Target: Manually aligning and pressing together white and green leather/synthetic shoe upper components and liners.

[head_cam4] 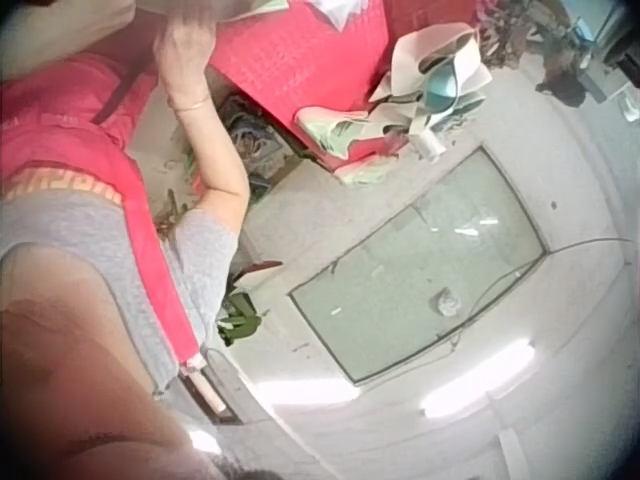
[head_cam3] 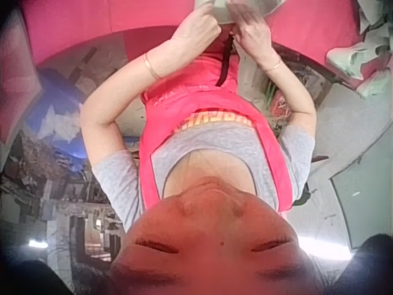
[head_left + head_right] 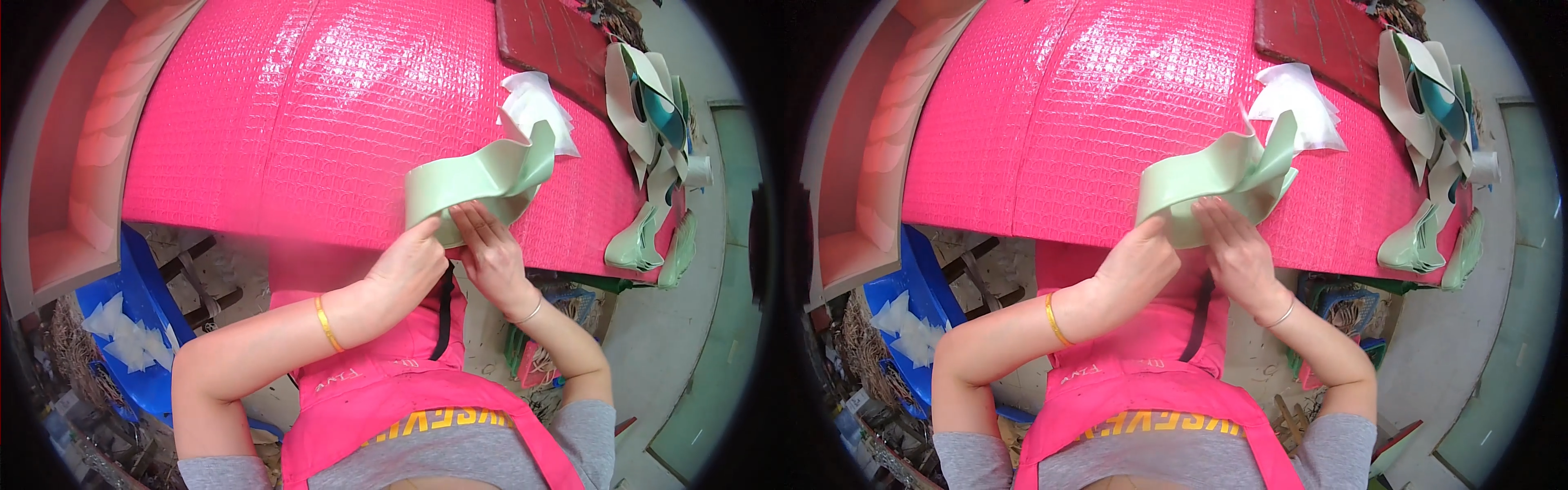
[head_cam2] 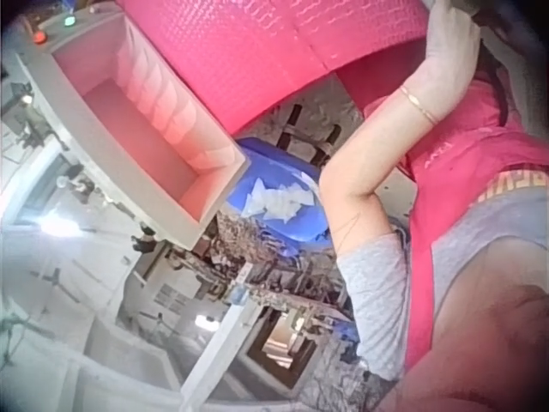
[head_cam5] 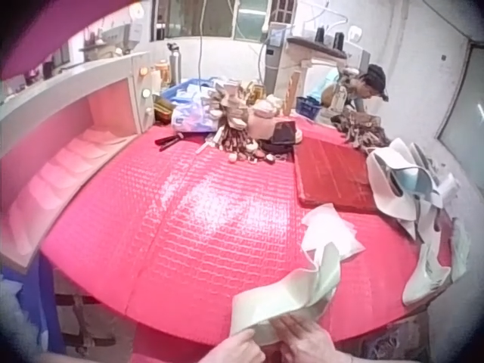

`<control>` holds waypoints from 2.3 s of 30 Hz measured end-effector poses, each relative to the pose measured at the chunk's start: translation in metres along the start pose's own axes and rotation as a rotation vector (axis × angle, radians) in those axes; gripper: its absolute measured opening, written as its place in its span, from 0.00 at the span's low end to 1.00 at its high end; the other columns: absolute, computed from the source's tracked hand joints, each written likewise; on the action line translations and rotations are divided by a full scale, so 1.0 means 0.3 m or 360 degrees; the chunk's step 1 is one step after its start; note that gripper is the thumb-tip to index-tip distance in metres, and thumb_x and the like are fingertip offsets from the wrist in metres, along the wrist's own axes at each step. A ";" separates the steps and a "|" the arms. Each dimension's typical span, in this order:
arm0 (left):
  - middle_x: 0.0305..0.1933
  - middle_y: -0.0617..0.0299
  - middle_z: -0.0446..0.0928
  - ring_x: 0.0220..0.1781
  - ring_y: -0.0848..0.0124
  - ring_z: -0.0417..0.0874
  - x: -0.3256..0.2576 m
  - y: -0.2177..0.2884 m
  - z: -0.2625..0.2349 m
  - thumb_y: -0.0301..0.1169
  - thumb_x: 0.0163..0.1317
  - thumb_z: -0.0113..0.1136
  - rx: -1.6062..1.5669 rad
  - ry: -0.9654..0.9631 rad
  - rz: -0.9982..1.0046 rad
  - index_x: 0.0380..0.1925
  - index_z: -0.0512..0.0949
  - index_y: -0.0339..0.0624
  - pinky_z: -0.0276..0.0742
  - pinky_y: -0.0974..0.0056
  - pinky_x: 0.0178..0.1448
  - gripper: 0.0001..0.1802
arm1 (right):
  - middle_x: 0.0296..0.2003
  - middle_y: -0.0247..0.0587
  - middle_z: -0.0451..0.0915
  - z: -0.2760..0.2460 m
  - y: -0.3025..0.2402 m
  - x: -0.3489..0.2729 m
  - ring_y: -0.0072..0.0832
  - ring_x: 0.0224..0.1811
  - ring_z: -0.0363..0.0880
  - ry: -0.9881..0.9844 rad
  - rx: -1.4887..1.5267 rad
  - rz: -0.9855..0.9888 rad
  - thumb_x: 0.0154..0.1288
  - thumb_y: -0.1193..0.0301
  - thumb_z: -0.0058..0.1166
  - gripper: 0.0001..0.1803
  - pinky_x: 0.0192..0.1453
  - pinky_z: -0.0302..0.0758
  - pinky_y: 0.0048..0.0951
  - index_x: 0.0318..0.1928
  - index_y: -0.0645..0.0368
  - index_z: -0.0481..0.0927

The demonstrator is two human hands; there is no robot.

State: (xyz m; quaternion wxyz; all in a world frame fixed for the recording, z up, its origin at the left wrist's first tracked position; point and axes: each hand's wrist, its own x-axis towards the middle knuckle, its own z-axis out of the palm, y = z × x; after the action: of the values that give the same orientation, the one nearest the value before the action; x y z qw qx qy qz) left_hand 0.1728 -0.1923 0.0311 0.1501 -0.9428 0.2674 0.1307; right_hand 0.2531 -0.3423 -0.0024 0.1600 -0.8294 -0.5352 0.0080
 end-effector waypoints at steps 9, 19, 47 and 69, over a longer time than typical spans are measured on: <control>0.32 0.52 0.76 0.36 0.61 0.77 0.063 -0.110 -0.032 0.32 0.50 0.54 -0.1471 0.0425 -0.0938 0.33 0.74 0.29 0.69 0.62 0.47 0.15 | 0.31 0.41 0.77 -0.178 -0.008 0.196 0.35 0.39 0.74 0.0686 -0.0042 -0.0183 0.44 0.80 0.50 0.14 0.48 0.66 0.31 0.37 0.60 0.76; 0.51 0.61 0.70 0.54 0.68 0.68 -0.116 -0.100 0.037 0.40 0.58 0.52 -0.4688 0.2215 -0.0769 0.51 0.65 0.39 0.61 0.61 0.59 0.23 | 0.13 0.45 0.69 -0.048 -0.178 0.453 0.39 0.16 0.70 0.0832 0.0929 0.0125 0.61 0.66 0.45 0.16 0.20 0.64 0.35 0.19 0.61 0.74; 0.20 0.46 0.73 0.26 0.53 0.77 -0.107 -0.544 0.036 0.36 0.52 0.53 -0.1602 0.1020 -0.1523 0.21 0.75 0.33 0.68 0.54 0.30 0.14 | 0.20 0.36 0.64 -0.083 -0.045 0.442 0.29 0.23 0.67 0.0456 -0.0066 -0.0672 0.36 0.76 0.48 0.08 0.25 0.67 0.29 0.24 0.58 0.70; 0.22 0.60 0.69 0.32 0.62 0.71 -0.284 -0.158 0.180 0.19 0.35 0.53 -0.1202 0.0925 -0.1143 0.22 0.69 0.43 0.63 0.60 0.32 0.11 | 0.28 0.38 0.75 -0.041 0.075 0.362 0.22 0.35 0.74 -0.0746 0.1108 0.0186 0.47 0.77 0.55 0.11 0.39 0.70 0.24 0.34 0.64 0.74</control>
State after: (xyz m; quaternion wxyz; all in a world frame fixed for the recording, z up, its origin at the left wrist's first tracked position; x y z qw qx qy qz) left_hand 0.1196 -0.0950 0.0192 -0.2400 -0.9595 -0.1030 -0.1055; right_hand 0.3216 -0.2574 0.0203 0.3039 -0.7305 -0.4745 0.3857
